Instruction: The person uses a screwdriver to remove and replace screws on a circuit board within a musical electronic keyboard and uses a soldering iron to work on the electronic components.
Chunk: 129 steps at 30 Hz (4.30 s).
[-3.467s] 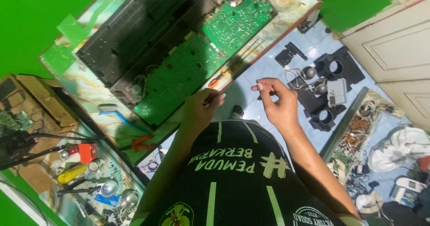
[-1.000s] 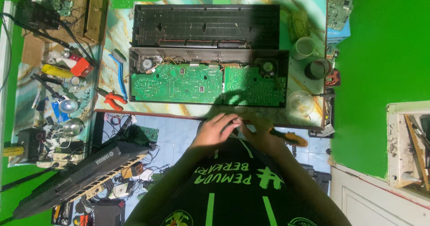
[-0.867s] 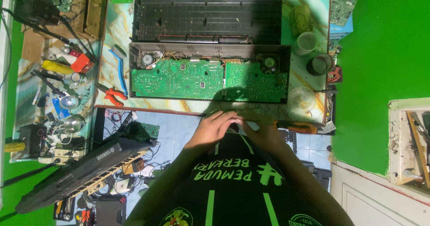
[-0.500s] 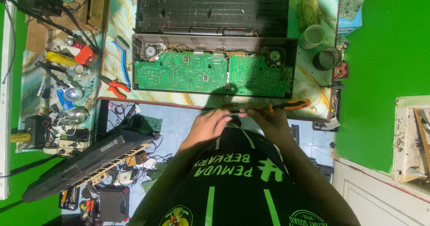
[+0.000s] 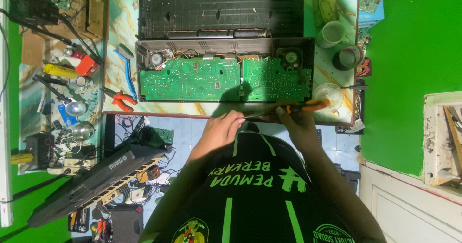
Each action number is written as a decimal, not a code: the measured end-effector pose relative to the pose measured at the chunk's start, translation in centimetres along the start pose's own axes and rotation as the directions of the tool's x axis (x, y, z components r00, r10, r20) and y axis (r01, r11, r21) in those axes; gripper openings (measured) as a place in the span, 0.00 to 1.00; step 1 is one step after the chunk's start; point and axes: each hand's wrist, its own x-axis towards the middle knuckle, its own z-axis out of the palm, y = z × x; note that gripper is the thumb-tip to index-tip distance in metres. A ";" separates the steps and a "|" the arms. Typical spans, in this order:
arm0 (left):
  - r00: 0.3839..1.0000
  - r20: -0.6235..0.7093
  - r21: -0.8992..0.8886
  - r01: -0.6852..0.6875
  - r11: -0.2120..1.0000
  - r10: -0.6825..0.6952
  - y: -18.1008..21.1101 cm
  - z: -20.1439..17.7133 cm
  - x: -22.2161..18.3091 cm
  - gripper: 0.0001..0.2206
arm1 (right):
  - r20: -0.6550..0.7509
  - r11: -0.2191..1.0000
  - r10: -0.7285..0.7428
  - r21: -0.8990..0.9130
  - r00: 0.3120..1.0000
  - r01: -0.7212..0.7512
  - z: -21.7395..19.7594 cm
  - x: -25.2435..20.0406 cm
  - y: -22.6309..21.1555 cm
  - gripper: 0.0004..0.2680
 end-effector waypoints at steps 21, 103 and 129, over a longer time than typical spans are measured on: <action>0.939 -0.276 0.007 0.216 0.976 -0.206 -3.2 -10.2 -7.2 0.06 | 0.176 0.925 0.300 -0.295 0.938 -0.240 11.4 4.9 3.0 0.05; 0.799 0.466 -0.370 -0.214 0.904 0.380 -43.0 -53.3 15.9 0.06 | -0.770 0.920 -0.153 0.119 0.620 0.374 59.7 23.1 14.2 0.07; 0.396 0.674 -0.458 -0.439 0.773 0.624 -48.6 -52.4 39.6 0.06 | -0.987 0.990 -0.140 -0.141 0.073 -0.002 66.2 36.3 17.8 0.11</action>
